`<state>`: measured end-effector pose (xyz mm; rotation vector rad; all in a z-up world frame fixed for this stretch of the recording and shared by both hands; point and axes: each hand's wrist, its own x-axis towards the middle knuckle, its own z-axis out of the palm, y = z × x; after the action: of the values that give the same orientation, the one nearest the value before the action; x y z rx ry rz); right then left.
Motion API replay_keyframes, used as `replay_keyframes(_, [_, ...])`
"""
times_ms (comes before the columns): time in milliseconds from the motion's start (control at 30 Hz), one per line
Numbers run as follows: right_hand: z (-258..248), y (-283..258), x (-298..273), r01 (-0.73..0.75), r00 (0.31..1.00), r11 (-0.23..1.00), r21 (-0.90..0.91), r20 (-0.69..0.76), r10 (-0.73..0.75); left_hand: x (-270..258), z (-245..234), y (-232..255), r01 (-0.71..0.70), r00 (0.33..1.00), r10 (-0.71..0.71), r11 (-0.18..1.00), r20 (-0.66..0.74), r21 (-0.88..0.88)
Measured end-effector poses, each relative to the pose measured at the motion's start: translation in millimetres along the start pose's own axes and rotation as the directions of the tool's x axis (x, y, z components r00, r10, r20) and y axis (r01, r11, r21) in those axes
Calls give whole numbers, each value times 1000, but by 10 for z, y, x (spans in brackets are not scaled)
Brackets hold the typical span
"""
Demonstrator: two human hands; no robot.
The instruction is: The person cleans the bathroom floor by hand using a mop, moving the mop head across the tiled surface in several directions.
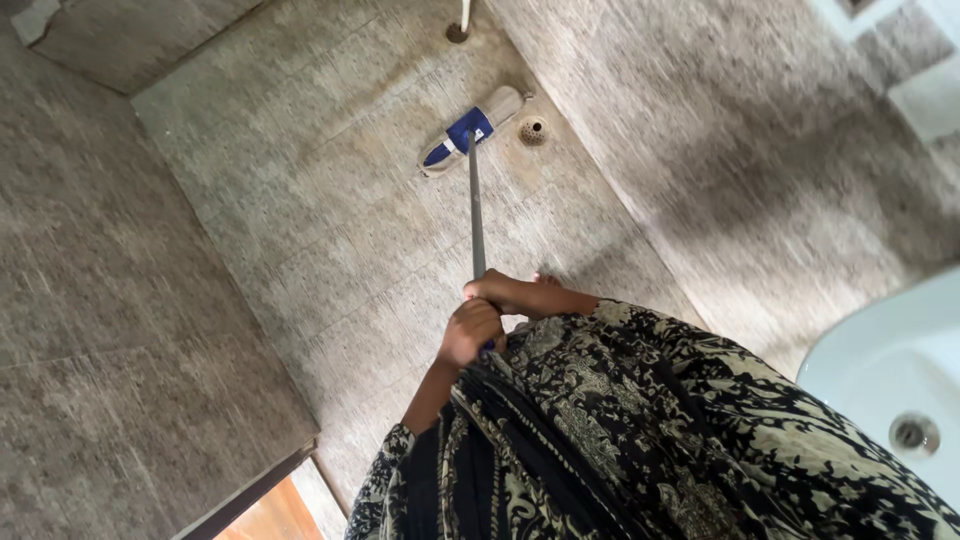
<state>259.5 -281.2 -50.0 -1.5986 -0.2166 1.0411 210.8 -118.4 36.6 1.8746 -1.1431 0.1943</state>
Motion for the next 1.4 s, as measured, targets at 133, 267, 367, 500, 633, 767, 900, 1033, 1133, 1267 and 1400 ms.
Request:
replay_keyframes(133, [-530,-40,89,-156,984,942,296,-33,173,227,277,-336,87,990,-96,993,104,82])
replay_keyframes(267, [-776,334,562,-279,933,952,129,-197,300,353,483,-465,222,953,-236,971,192,93])
replay_keyframes(367, [-768,692,814,-275,914,956,99,-282,292,340,506,-437,332,919,-340,940,198,75])
replay_keyframes(500, [-696,872,905,-246,903,958,149,-324,282,313,491,-363,379,908,-389,921,155,93])
replay_keyframes(633, [-686,824,909,-147,908,931,333,-328,261,372,435,-293,379,902,-389,921,187,85])
replay_keyframes(767, [-578,817,833,-151,897,944,295,-361,256,311,354,-211,403,881,-405,913,246,62])
replay_keyframes(900, [-381,818,697,-170,866,962,212,-434,249,165,269,-24,336,902,-344,939,260,77])
replay_keyframes(1033, [-78,936,412,-58,872,959,277,-453,184,-95,296,169,242,907,-270,962,322,125])
replay_keyframes(1133, [215,1050,192,-66,881,983,173,-453,139,-413,392,314,107,955,-145,982,260,156])
replay_keyframes(1267, [561,1166,-14,-89,942,894,-439,-328,-67,-732,579,358,-140,989,132,982,65,130])
replay_keyframes(1400, [717,1263,-114,24,972,601,-799,-123,-202,-865,604,489,-259,965,261,956,2,136])
